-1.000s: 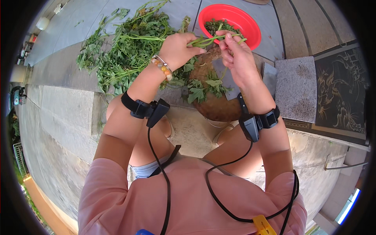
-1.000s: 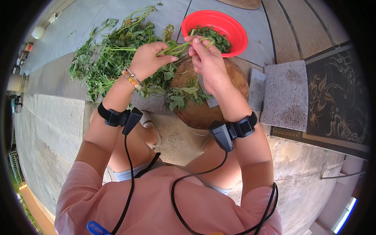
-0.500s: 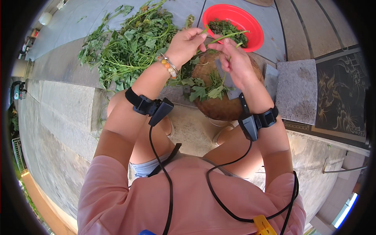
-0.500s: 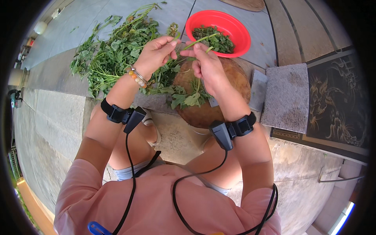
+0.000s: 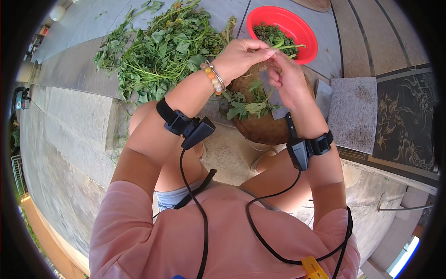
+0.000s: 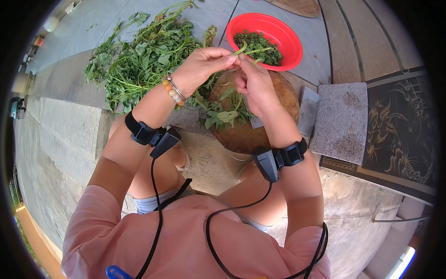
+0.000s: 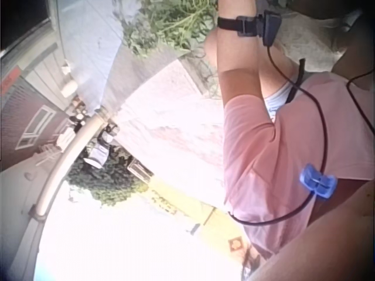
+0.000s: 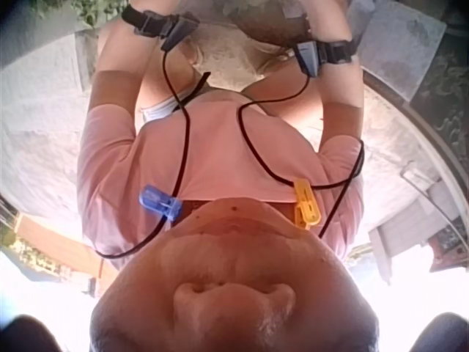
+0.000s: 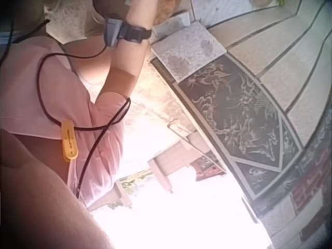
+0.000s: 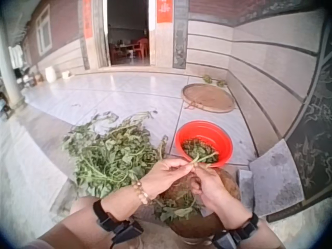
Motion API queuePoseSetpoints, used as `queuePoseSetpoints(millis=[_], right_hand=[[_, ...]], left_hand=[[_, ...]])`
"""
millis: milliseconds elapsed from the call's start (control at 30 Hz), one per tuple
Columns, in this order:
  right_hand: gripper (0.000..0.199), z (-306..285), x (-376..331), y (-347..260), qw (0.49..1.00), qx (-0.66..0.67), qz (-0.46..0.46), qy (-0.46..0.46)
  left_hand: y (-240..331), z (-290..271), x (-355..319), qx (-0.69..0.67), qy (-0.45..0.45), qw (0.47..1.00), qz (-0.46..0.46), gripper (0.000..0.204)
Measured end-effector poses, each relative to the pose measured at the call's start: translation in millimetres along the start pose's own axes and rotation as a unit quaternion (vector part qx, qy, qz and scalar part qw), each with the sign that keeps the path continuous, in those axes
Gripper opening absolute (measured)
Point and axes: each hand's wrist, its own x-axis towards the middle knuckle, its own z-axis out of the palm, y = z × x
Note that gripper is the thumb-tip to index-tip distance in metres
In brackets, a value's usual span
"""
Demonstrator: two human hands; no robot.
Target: Chopping and sorting leafy green vegetables on a wooden cutting board.
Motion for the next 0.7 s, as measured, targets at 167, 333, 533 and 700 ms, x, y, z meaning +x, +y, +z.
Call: queuePoseSetpoints(millis=[167,333,533,700], right_hand=[[0.030,0,0,2,0.991,0.131,0.030,0.009],[0.037,-2,-4,-6,0.999,0.031,-0.007,-0.033],[0.040,-15,4,-2,0.977,-0.174,-0.100,0.074],[0.039,-31,-9,-21,0.926,-0.298,-0.209,0.098]], left_hand=[[1,-1,0,0.023,-0.003,0.999,-0.030,0.027],[-3,4,-1,0.332,0.049,0.934,0.124,0.024],[-1,1,-2,0.370,0.043,0.920,0.119,0.025],[6,-64,8,0.400,0.167,0.883,0.178,0.023]])
